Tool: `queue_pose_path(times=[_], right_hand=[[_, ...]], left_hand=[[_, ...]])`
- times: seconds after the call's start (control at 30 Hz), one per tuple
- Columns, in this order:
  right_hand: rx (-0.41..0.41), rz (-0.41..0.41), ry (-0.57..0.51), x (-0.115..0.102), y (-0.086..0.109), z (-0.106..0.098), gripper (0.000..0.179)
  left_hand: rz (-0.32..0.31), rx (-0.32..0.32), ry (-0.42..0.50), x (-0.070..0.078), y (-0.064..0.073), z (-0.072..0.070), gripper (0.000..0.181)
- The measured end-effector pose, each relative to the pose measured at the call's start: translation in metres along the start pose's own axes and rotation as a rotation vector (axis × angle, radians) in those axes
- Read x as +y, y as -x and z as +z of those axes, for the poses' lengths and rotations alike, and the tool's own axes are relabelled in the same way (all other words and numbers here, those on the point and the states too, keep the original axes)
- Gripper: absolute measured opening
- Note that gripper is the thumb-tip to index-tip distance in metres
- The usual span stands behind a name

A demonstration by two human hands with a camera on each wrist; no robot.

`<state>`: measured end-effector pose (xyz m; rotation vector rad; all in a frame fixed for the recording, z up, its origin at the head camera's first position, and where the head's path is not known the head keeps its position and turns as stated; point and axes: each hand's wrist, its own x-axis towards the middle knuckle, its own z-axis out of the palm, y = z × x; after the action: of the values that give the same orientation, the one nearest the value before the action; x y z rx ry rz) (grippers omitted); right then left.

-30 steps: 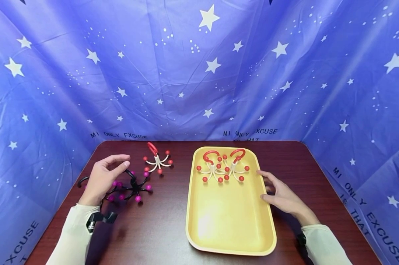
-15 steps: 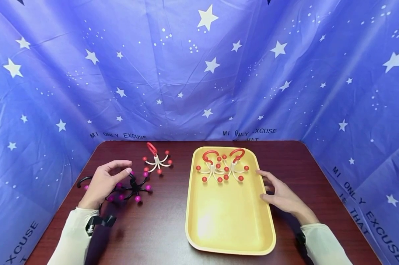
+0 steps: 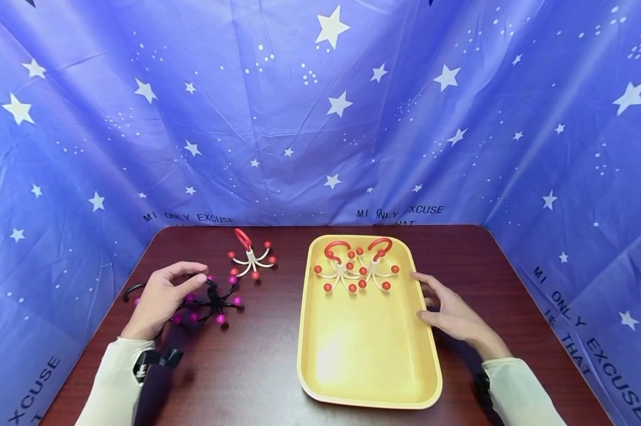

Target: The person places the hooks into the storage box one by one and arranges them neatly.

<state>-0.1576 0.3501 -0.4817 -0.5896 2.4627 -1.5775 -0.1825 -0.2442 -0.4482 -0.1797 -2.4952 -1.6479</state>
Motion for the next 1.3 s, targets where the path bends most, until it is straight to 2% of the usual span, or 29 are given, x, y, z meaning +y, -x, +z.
queue_pose_path(times=[0.13,0.53,0.87,1.3], right_hand=[[-0.001,-0.006,0.001,0.0007,-0.0003,0.0003,0.078],[0.000,0.005,0.007,-0.0007,-0.0010,-0.0014,0.078],[-0.011,-0.012,-0.010,0.0022,-0.0014,-0.0013,0.078],[-0.008,-0.007,-0.017,0.0008,-0.0010,-0.0004,0.078]], left_hand=[[0.032,0.007,-0.015,-0.0027,0.0023,-0.0029,0.026],[0.108,-0.036,-0.071,-0.0021,0.0006,-0.0055,0.021],[0.087,-0.023,-0.100,-0.0011,0.0024,-0.0049,0.022],[0.093,-0.005,-0.059,0.0015,0.0026,-0.0017,0.022]])
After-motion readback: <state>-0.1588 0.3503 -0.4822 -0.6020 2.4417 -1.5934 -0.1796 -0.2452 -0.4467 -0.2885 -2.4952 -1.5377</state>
